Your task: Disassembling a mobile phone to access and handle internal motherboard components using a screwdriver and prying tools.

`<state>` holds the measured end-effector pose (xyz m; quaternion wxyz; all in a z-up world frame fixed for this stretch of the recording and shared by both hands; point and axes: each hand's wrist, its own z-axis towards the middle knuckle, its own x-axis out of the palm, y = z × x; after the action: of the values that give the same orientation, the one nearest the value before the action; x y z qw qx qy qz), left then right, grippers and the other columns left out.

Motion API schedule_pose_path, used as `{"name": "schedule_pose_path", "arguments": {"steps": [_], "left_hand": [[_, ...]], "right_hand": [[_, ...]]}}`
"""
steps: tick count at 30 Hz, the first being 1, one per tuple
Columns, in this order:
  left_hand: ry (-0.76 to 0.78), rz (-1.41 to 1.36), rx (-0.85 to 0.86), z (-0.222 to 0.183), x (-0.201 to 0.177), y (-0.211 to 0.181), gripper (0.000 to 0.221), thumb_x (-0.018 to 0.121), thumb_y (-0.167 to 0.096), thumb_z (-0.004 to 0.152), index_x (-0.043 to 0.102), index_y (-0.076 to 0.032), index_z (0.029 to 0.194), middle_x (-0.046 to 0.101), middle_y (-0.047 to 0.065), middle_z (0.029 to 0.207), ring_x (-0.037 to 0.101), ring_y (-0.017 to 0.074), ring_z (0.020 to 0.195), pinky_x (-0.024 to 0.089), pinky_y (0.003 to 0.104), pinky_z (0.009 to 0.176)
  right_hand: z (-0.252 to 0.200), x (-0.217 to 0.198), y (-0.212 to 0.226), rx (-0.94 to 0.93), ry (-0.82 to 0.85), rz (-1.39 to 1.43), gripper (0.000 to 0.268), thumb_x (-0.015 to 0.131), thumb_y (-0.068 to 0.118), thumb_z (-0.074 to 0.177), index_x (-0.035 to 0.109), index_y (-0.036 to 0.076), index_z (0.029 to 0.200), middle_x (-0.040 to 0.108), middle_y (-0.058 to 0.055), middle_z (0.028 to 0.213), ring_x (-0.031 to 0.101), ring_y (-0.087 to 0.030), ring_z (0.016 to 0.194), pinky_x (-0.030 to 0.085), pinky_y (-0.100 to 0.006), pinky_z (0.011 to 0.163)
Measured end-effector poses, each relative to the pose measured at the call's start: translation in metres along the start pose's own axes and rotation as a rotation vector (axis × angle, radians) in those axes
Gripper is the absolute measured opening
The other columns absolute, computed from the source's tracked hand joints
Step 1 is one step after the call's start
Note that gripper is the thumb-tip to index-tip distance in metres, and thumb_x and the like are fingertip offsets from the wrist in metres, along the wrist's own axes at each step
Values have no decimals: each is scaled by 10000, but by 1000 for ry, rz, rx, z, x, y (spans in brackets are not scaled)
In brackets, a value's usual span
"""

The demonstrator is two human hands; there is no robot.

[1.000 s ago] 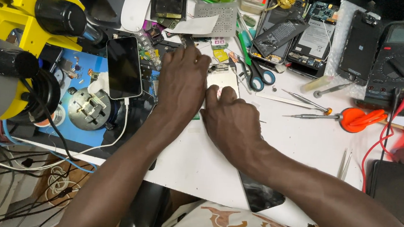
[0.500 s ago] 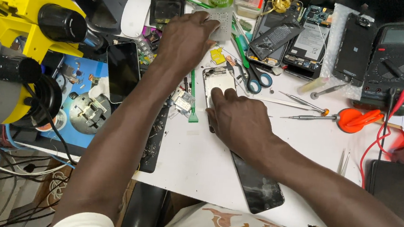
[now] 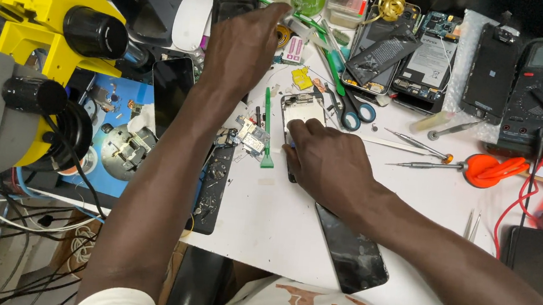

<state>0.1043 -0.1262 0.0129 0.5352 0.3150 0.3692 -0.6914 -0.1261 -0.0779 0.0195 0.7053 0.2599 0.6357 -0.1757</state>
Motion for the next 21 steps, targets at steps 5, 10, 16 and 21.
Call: {"name": "schedule_pose_path", "arguments": {"steps": [5,10,16,21], "left_hand": [[185,27,63,-3,16,-6,469,734,-100,886,630,-84,1343,707,175,1219,696,361,1023,598,514,787],[208,182,126,-3,33,-3,546,834,-394,843,663,-147,1299,640,115,1227,629,325,1069,561,481,779],[155,285,198,0,25,-5,430,751,-260,939,659,-92,1324,725,146,1188,741,273,897,648,393,617],[81,166,144,-1,16,-2,502,797,-37,862,651,-64,1341,774,143,1156,782,233,817,662,377,615]], "right_hand": [[-3,-7,7,-27,17,48,211,599,316,996,590,107,969,652,-91,817,649,-372,593,428,-506,404],[-16,-16,15,-53,50,88,204,578,327,994,573,122,994,675,-98,838,660,-399,608,448,-535,421],[-39,-26,18,-67,81,139,227,570,346,999,593,139,1088,675,-81,845,665,-392,663,454,-538,437],[-66,-40,17,-120,-46,274,212,575,237,991,661,115,1143,682,-88,841,671,-364,685,479,-509,465]]}}
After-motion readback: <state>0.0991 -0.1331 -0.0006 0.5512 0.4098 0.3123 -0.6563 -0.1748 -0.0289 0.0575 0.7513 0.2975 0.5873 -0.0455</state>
